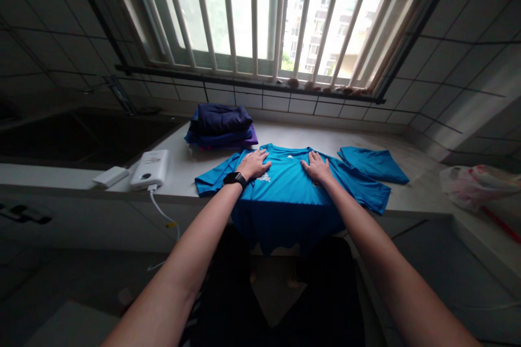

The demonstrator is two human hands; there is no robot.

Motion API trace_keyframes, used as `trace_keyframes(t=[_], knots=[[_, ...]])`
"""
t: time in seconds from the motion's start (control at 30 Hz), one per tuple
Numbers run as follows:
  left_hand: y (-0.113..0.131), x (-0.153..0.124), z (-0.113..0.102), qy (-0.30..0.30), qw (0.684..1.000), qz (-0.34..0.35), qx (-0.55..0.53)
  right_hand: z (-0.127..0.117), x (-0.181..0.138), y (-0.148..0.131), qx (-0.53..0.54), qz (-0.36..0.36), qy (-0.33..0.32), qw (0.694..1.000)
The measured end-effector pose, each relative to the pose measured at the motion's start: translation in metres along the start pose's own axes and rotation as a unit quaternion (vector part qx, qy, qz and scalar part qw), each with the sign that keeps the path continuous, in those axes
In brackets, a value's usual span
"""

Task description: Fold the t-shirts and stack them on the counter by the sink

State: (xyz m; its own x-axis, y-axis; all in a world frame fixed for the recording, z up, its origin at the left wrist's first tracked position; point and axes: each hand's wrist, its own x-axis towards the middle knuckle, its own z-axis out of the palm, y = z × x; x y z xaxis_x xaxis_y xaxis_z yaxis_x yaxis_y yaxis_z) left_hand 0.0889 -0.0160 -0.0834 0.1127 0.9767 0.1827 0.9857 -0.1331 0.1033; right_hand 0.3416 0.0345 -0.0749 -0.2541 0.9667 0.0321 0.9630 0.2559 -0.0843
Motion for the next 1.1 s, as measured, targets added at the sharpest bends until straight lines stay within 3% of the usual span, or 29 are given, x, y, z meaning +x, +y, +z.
trace_keyframes(t=[0.17, 0.23, 0.33, 0.4, 0.47, 0.57, 0.73, 0.9, 1.0, 1.1], knots=[[-0.002, 0.002, 0.003, 0.002, 1.0, 0.001, -0.01, -0.021, -0.013, 0.005, -0.014, -0.009, 0.122, 0.992], [-0.004, 0.004, 0.005, 0.005, 1.0, 0.003, -0.017, -0.033, -0.018, 0.033, 0.024, 0.018, 0.156, 0.987], [-0.005, 0.006, 0.009, 0.024, 0.999, 0.004, -0.029, -0.047, -0.031, 0.102, 0.065, 0.101, 0.184, 0.976], [-0.005, 0.006, 0.01, 0.034, 0.999, 0.005, -0.036, -0.051, -0.044, 0.151, 0.047, 0.167, 0.167, 0.971], [-0.004, 0.006, 0.01, 0.033, 0.999, 0.005, -0.037, -0.051, -0.059, 0.189, 0.041, 0.182, 0.107, 0.977], [-0.003, 0.005, 0.01, 0.031, 0.999, 0.005, -0.038, -0.05, -0.075, 0.214, 0.073, 0.155, 0.045, 0.984], [-0.003, 0.006, 0.011, 0.03, 0.999, 0.0, -0.039, -0.069, -0.075, 0.191, 0.154, 0.133, 0.001, 0.979], [-0.006, 0.008, 0.014, 0.04, 0.998, 0.004, -0.043, -0.108, -0.06, 0.115, 0.288, 0.073, -0.032, 0.954], [-0.007, 0.007, 0.015, 0.035, 0.999, 0.005, -0.038, -0.125, -0.053, 0.057, 0.436, -0.028, -0.095, 0.895], [-0.006, 0.006, 0.014, 0.031, 0.999, 0.006, -0.037, -0.127, -0.048, 0.022, 0.542, -0.09, -0.103, 0.829]])
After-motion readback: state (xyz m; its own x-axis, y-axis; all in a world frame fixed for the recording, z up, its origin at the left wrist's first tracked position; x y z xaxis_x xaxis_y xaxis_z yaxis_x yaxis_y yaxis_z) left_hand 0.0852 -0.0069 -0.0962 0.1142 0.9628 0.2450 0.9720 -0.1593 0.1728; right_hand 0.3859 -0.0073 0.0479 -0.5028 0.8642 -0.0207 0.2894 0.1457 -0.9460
